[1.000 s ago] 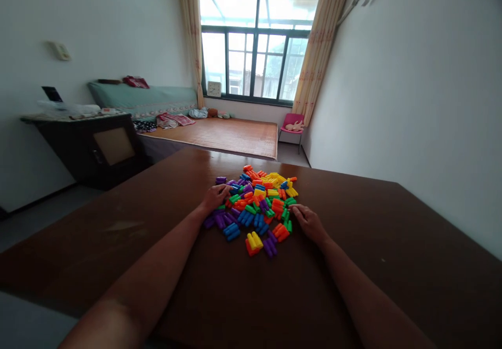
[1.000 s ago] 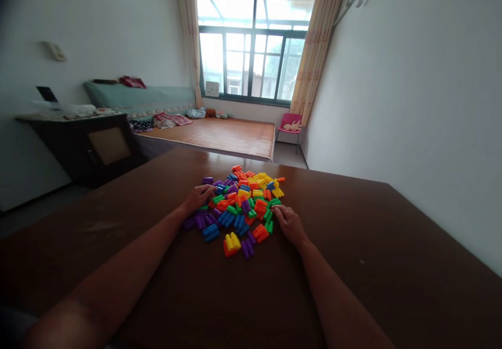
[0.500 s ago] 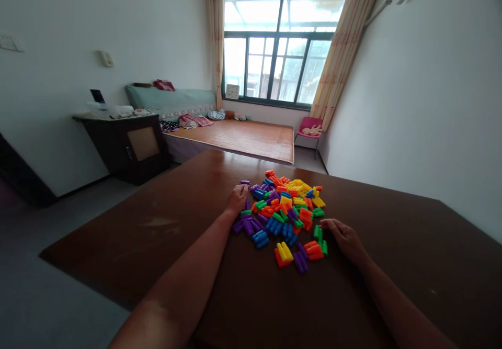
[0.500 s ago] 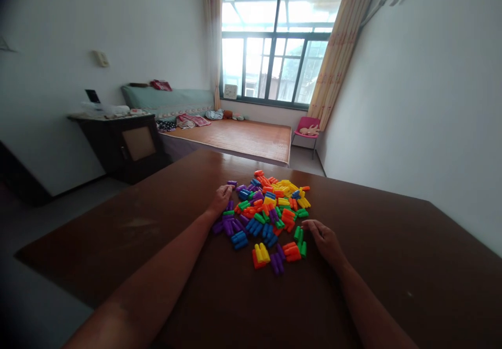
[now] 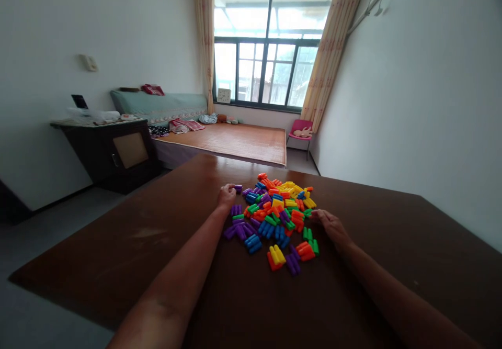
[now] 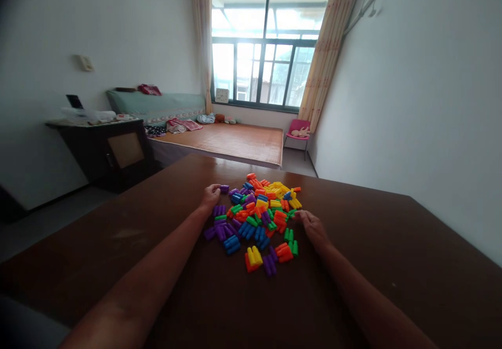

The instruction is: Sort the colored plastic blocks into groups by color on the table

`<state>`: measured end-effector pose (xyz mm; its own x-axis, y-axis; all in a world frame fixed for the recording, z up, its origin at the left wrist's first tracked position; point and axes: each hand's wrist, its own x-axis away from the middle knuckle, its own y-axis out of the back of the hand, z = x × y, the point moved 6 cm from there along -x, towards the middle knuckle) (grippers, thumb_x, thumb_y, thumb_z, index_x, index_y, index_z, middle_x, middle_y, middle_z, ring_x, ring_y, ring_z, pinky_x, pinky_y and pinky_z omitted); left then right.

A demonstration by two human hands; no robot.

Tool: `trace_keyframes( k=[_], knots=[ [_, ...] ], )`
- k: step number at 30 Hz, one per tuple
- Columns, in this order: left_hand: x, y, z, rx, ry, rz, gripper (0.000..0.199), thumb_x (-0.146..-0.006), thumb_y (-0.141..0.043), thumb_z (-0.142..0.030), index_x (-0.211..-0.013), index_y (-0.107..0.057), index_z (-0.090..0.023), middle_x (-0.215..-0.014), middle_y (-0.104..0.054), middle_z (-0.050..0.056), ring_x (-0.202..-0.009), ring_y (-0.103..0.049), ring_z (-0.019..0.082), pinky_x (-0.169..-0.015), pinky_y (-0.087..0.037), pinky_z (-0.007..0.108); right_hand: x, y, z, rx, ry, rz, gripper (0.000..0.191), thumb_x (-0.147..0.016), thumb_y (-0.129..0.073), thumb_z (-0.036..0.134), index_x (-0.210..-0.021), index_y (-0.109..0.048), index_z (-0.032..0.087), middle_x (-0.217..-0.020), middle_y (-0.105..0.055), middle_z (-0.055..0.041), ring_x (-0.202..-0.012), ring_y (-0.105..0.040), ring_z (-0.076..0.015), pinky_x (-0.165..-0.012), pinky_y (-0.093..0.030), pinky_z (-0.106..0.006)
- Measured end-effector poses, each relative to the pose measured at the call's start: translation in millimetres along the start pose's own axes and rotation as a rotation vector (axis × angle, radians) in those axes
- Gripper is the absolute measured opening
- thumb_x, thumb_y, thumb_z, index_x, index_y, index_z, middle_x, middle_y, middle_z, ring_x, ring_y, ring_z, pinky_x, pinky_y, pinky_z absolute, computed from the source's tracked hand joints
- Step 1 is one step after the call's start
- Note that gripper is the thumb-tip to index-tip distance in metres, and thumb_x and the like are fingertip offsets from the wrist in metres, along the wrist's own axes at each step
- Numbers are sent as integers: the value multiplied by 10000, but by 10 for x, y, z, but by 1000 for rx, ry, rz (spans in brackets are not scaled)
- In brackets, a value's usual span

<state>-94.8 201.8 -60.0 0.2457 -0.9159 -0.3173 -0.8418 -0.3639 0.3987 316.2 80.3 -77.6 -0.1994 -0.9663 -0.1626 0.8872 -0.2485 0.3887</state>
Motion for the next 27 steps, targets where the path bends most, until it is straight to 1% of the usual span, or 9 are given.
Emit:
trace_keyframes(
  k=[3,6,8,11,15,18,21,25,27],
  knots=[
    [-97,-39,-58,-159,-50,-3,325,-856,-516,-215,-1123,-699,-183,-1202,-676,106,-1222,-554,254,-1106,-367,410,-499,178,129,153,83,-104,453,-900,-409,510,-1127,-655,205,-1133,-708,-102,-1027,-664,-252,-899,-520,-414],
    [-78,-151,-109,-304,-124,115,362,-909,-493,-323,-1220,-651,-225,-1345,-608,73,-1315,-480,252,-1126,-339,419,-1033,272,236,414,150,-133,423,-908,-391,403,-1174,-648,198,-1249,-654,-121,-1179,-586,-259,-1038,-421,-429],
    [-23,-216,-129,-350,-181,212,384,-935,-459,-406,-1243,-635,-261,-1359,-604,40,-1290,-508,238,-1092,-379,396,-1304,203,205,548,94,-69,438,-922,-367,378,-1227,-627,201,-1331,-604,-127,-1266,-524,-273,-1087,-361,-459],
    [46,-238,-158,-354,-263,302,398,-965,-379,-457,-1155,-687,-291,-1290,-653,-4,-1211,-573,200,-1030,-426,321,-1502,-41,130,646,27,28,461,-942,-347,437,-1281,-600,252,-1371,-576,-113,-1297,-492,-301,-1075,-344,-530],
    [61,-195,-175,-342,-275,323,428,-977,-336,-456,-1078,-723,-304,-1245,-675,-30,-1163,-597,178,-975,-447,277,-1487,-420,128,640,31,128,529,-851,-512,590,-1261,-621,276,-1280,-629,-111,-1195,-555,-331,-998,-410,-528],
    [63,-194,-199,-361,-280,320,428,-976,-340,-458,-1064,-729,-302,-1240,-676,-31,-1153,-601,179,-943,-453,272,-1350,-611,259,509,75,225,510,-765,-650,552,-1170,-666,243,-1152,-678,-91,-1050,-618,-286,-919,-476,-433],
    [72,-205,-219,-381,-271,313,427,-976,-339,-464,-1050,-731,-312,-1243,-675,-37,-1151,-602,179,-925,-450,274,-1129,-746,559,346,175,419,503,-734,-691,537,-1120,-682,214,-1039,-700,-57,-917,-641,-228,-829,-512,-355],
    [90,-199,-235,-417,-237,294,423,-973,-346,-481,-1043,-731,-321,-1252,-671,-38,-1143,-608,189,-930,-437,293,-864,-977,1048,262,252,845,517,-751,-680,576,-1137,-701,232,-1046,-710,-46,-948,-646,-217,-786,-527,-302],
    [103,-187,-250,-424,-227,282,425,-974,-345,-486,-1035,-732,-321,-1246,-675,-38,-1136,-612,190,-927,-433,298,-954,-1082,1231,281,226,854,516,-782,-631,617,-1120,-716,237,-1052,-718,-57,-953,-655,-225,-758,-536,-296]
  ],
)
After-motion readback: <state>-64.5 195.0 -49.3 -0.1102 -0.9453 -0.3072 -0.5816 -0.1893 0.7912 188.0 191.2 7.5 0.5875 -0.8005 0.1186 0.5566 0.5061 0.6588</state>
